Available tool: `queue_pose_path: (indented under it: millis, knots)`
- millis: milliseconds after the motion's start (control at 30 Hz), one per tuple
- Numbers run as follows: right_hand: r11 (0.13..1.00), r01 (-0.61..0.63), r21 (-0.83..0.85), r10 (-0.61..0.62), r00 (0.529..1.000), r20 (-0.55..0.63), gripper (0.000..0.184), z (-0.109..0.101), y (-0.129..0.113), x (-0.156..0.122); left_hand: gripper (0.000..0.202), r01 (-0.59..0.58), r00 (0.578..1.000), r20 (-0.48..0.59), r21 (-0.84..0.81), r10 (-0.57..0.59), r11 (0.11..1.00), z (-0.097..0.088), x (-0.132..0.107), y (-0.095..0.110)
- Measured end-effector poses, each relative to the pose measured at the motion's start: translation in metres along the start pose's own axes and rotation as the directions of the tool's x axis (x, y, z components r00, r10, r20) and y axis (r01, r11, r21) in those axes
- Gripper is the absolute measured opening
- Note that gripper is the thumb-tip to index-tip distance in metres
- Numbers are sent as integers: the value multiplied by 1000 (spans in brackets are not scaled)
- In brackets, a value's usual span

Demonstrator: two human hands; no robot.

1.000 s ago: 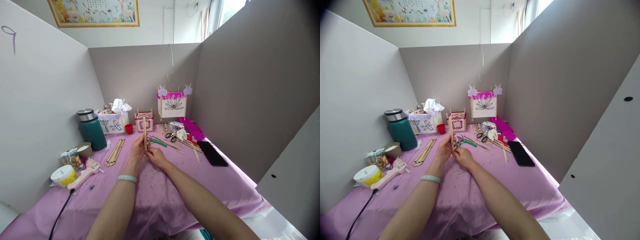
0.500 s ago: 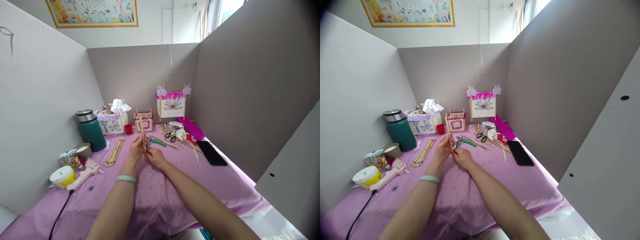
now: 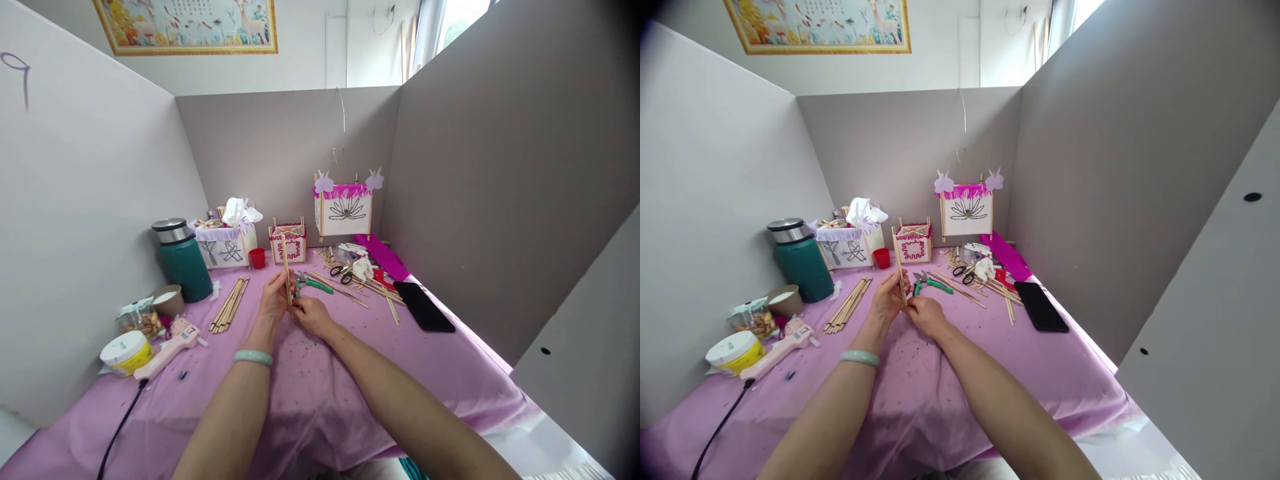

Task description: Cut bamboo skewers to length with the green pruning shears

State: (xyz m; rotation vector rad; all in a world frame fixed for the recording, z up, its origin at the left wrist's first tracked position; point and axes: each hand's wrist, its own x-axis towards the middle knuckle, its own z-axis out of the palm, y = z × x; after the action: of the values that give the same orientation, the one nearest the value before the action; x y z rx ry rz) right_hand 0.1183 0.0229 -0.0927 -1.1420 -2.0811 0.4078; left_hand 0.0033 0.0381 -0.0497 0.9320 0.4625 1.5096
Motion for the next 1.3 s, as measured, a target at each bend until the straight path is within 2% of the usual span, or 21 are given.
queue_pose_path:
  millis: [367,933,1300]
  knots:
    - [1000,25,19,-25,999,-25,17,1,0,-1,22,-19,1000,2,-24,19,1000,1,-1,2]
    - [1000,-15,5,15,1000,28,19,-2,-2,0,27,-37,999,-10,6,37,999,4,-3,2]
    - [999,37,-9,-37,999,37,20,1,-2,0,24,-24,1000,-20,-2,24,1000,7,-5,4]
